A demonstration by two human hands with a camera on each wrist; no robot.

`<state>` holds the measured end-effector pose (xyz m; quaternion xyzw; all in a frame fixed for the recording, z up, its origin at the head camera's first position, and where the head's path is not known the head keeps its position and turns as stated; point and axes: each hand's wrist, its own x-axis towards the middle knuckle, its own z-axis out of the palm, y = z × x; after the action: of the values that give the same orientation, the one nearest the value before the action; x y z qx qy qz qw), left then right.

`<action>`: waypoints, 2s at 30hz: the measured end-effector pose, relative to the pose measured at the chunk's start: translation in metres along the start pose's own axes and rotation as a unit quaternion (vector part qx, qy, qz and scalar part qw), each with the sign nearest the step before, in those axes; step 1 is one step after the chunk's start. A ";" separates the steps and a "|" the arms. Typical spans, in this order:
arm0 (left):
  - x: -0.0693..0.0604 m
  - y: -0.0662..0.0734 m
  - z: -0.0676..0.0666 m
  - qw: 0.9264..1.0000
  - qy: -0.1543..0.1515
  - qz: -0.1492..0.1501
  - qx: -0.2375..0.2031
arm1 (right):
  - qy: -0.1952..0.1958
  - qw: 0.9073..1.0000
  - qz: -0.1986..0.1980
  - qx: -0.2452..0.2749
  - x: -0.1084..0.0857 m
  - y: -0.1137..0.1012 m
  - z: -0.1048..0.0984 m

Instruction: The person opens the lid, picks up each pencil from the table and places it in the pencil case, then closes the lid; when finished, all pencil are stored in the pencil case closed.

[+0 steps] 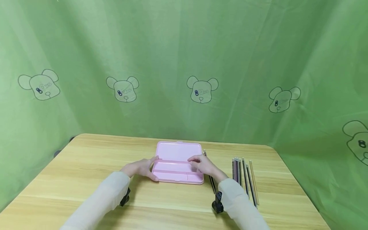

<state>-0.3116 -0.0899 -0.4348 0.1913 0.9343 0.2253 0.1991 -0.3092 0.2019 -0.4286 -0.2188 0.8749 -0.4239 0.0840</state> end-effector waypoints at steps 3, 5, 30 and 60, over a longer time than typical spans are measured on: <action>-0.001 0.000 -0.002 1.000 0.001 0.007 -0.005 | 0.020 1.000 -0.004 -0.023 -0.003 0.005 -0.007; -0.002 0.003 -0.001 1.000 0.001 0.014 -0.007 | 0.034 0.999 -0.005 -0.030 -0.007 0.012 -0.011; -0.001 -0.003 -0.002 1.000 0.006 0.010 -0.008 | 0.008 0.994 0.091 -0.068 -0.034 0.043 -0.038; 0.000 -0.001 -0.001 1.000 0.002 0.014 -0.010 | 0.053 0.981 0.127 -0.133 -0.036 0.052 -0.039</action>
<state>-0.3124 -0.0914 -0.4349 0.2017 0.9297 0.2376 0.1960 -0.3065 0.2744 -0.4462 -0.0921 0.9474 -0.3004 0.0604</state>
